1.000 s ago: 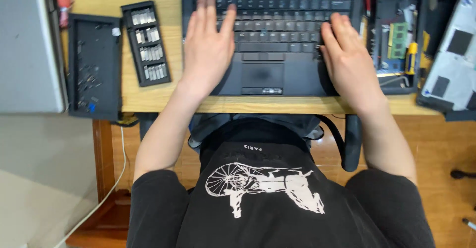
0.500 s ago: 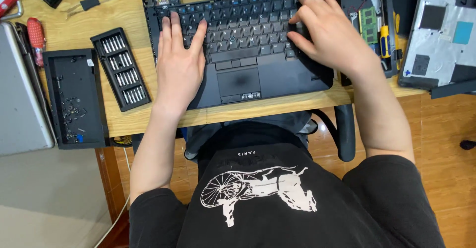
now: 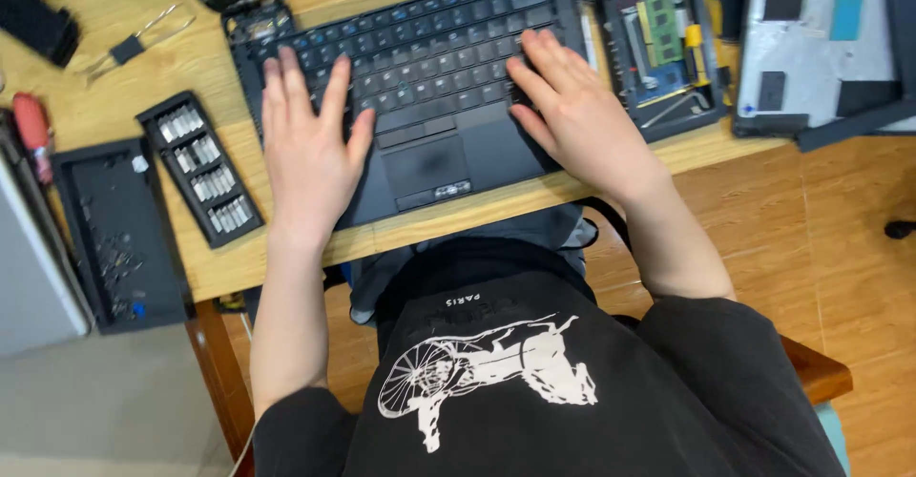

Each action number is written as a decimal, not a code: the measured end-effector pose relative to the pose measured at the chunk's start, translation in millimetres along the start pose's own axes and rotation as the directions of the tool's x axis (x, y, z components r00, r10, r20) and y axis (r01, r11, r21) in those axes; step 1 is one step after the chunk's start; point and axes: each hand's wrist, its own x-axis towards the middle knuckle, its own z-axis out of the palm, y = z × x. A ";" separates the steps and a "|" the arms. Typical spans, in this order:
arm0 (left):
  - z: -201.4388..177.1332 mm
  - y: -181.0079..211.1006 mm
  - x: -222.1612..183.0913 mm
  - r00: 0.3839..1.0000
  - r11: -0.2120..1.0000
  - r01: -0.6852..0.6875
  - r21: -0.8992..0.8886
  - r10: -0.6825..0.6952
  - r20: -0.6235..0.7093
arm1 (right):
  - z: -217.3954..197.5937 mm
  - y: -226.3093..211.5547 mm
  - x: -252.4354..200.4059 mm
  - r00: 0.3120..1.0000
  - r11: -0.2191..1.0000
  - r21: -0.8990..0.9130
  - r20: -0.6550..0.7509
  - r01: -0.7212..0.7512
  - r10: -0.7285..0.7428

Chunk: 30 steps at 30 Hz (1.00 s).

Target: Repair and reassemble internal components of a Dell laptop including keyboard and internal panels.

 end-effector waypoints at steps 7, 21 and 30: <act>-3.8 25.0 -6.4 0.999 0.999 -0.043 0.031 0.044 -0.015 | 1.0 42.9 -42.6 0.973 0.987 -0.064 -0.188 -0.146 0.132; 46.3 84.9 94.8 0.891 0.888 -0.453 -0.076 0.454 -0.007 | 5.8 45.7 -62.3 0.961 0.970 -0.084 -0.175 -0.229 0.212; 66.5 87.7 102.4 0.896 0.898 -0.390 -0.205 0.421 0.142 | -5.2 38.7 -77.9 0.971 0.969 -0.125 -0.138 -0.214 0.197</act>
